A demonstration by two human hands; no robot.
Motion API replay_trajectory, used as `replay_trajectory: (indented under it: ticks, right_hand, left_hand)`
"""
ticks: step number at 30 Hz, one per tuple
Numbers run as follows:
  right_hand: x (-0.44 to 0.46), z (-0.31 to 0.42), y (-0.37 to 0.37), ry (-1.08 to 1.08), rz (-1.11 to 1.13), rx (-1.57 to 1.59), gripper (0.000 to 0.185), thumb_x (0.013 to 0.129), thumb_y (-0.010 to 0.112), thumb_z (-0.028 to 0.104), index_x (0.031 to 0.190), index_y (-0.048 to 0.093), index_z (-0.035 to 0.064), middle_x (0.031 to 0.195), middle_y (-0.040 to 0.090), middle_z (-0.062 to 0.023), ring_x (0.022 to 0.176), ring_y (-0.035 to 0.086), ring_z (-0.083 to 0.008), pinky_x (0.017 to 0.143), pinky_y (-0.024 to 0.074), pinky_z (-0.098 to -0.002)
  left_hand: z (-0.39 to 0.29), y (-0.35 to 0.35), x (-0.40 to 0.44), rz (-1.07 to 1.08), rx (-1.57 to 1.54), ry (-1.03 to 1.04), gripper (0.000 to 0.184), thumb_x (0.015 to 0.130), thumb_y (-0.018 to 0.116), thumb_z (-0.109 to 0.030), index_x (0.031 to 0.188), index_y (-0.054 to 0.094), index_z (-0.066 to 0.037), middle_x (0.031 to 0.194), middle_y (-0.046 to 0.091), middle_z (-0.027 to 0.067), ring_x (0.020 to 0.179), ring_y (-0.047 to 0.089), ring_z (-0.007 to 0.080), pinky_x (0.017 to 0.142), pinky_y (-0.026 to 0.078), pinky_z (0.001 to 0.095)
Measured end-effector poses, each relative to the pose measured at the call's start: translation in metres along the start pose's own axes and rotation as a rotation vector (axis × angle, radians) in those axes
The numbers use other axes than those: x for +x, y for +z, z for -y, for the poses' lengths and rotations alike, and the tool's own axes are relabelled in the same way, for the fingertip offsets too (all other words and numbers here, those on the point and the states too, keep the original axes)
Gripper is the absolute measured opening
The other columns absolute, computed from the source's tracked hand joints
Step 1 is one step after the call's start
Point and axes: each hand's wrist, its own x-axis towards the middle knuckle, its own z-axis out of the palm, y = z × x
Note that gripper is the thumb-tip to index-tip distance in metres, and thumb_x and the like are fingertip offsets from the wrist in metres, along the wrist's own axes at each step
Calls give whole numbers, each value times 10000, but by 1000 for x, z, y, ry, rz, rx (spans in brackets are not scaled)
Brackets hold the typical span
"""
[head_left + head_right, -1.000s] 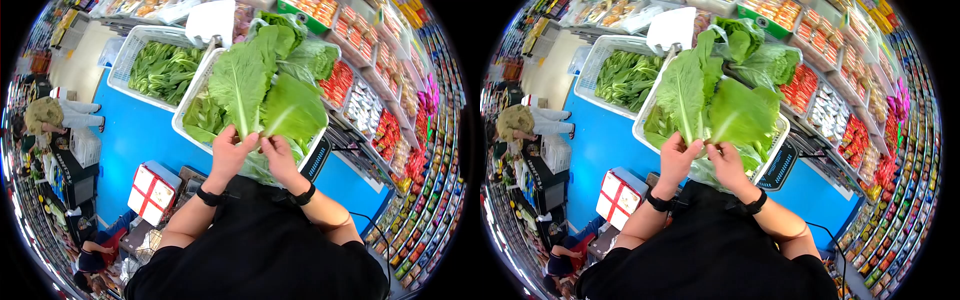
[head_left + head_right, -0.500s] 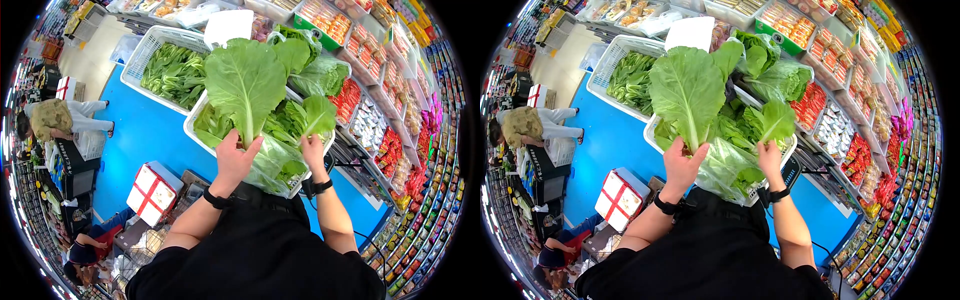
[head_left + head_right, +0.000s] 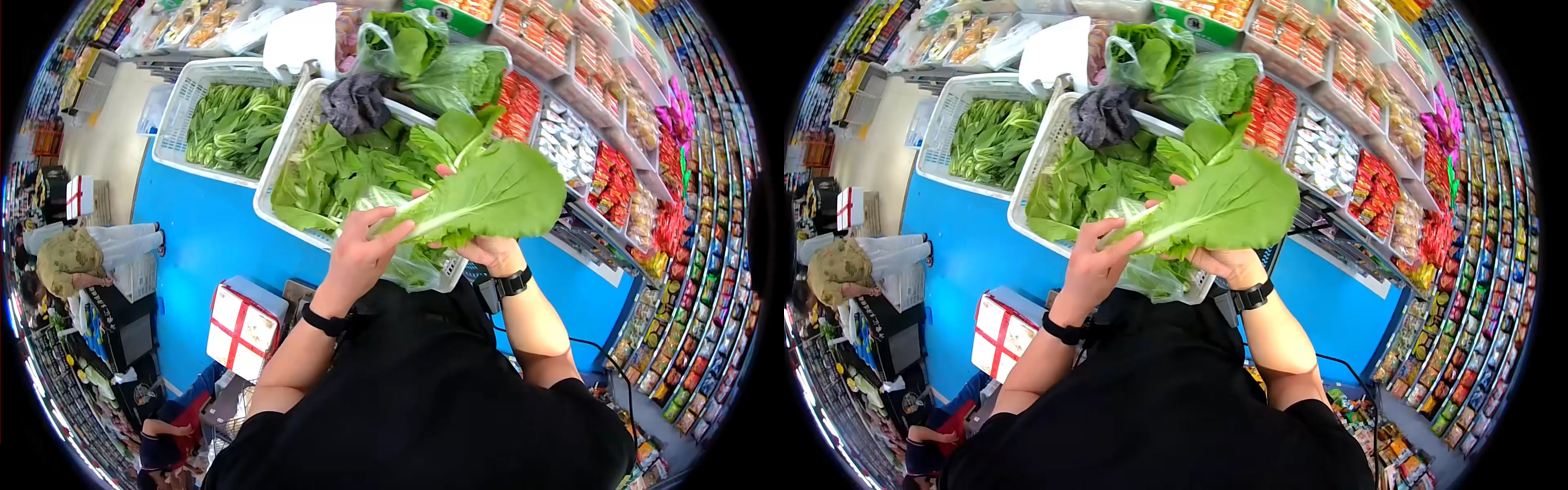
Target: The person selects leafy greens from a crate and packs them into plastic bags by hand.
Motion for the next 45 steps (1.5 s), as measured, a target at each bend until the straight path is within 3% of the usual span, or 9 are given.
replay_trajectory:
  ticks: [8, 14, 18, 20, 23, 29, 30, 37, 45]
  right_hand:
    - [-74, -11, -56, -122, 80, -113, 680, 1014, 587, -23, 1631, 317, 70, 1643, 404, -216, 1447, 502, -428, 1076, 529, -648]
    - [-120, -8, -82, -358, -224, -343, 485, 1023, 612, 14, 1492, 488, 30, 1443, 615, -156, 1305, 631, -340, 1041, 580, -544]
    - [-139, -15, -97, -398, -360, -436, 499, 1010, 644, 24, 1487, 498, 31, 1419, 624, -138, 1266, 648, -298, 1035, 584, -482]
    - [-146, -21, -110, -390, -363, -443, 509, 1005, 663, 19, 1488, 504, 29, 1417, 625, -134, 1252, 654, -278, 1042, 581, -464]
    - [-154, -31, -106, -425, -403, -449, 465, 1012, 654, 46, 1456, 519, 25, 1397, 633, -143, 1245, 652, -290, 994, 586, -464]
    - [-164, -41, -116, -437, -335, -634, 470, 994, 699, 52, 1439, 549, 37, 1364, 651, -108, 1206, 662, -250, 1008, 575, -441]
    - [-164, -43, -109, -418, -353, -556, 474, 939, 774, 2, 1385, 612, 9, 1344, 668, -76, 1192, 645, -183, 1043, 533, -335]
    - [-139, -64, -105, -422, -314, -707, 498, 913, 821, 52, 1364, 617, 0, 1320, 674, -73, 1180, 636, -190, 1021, 529, -340]
    - [-103, -76, -70, -435, -263, -1243, 445, 914, 813, 72, 1317, 637, 0, 1268, 702, -68, 1128, 652, -189, 975, 543, -349]
  left_hand:
    - [-39, 22, -20, 28, 126, 131, 495, 819, 757, 40, 1279, 753, -141, 1344, 630, 163, 1176, 648, 344, 963, 568, 401]
    - [-54, 40, -68, 38, 136, -664, 356, 923, 794, -343, 999, 614, -46, 929, 666, 139, 752, 669, 308, 664, 516, 431]
    - [-83, 92, -93, 306, 255, -608, 444, 937, 759, -445, 1080, 618, -48, 937, 674, 140, 742, 690, 321, 666, 537, 440]
    - [-86, 125, -101, 164, 370, -356, 492, 917, 772, -441, 1211, 645, -69, 926, 684, 126, 778, 699, 357, 694, 562, 452]
    - [-94, 134, -89, 429, 530, -546, 565, 877, 797, -442, 1323, 645, -129, 997, 716, 135, 870, 733, 360, 744, 588, 468]
    - [-91, 105, -109, 59, 540, -485, 247, 909, 769, -287, 1042, 779, -79, 958, 734, 137, 823, 730, 329, 710, 584, 426]
    - [-77, 103, -121, -71, 459, -463, 213, 912, 765, -230, 1048, 761, -66, 935, 732, 129, 793, 728, 296, 693, 578, 403]
    - [-69, 95, -141, -419, -56, -767, 340, 976, 632, 16, 1309, 588, -39, 985, 660, 45, 872, 674, 128, 773, 554, 288]
    - [-96, 88, -113, -531, -645, -733, 557, 977, 544, 88, 1506, 432, -46, 1249, 589, 96, 1041, 659, 175, 934, 565, 311]
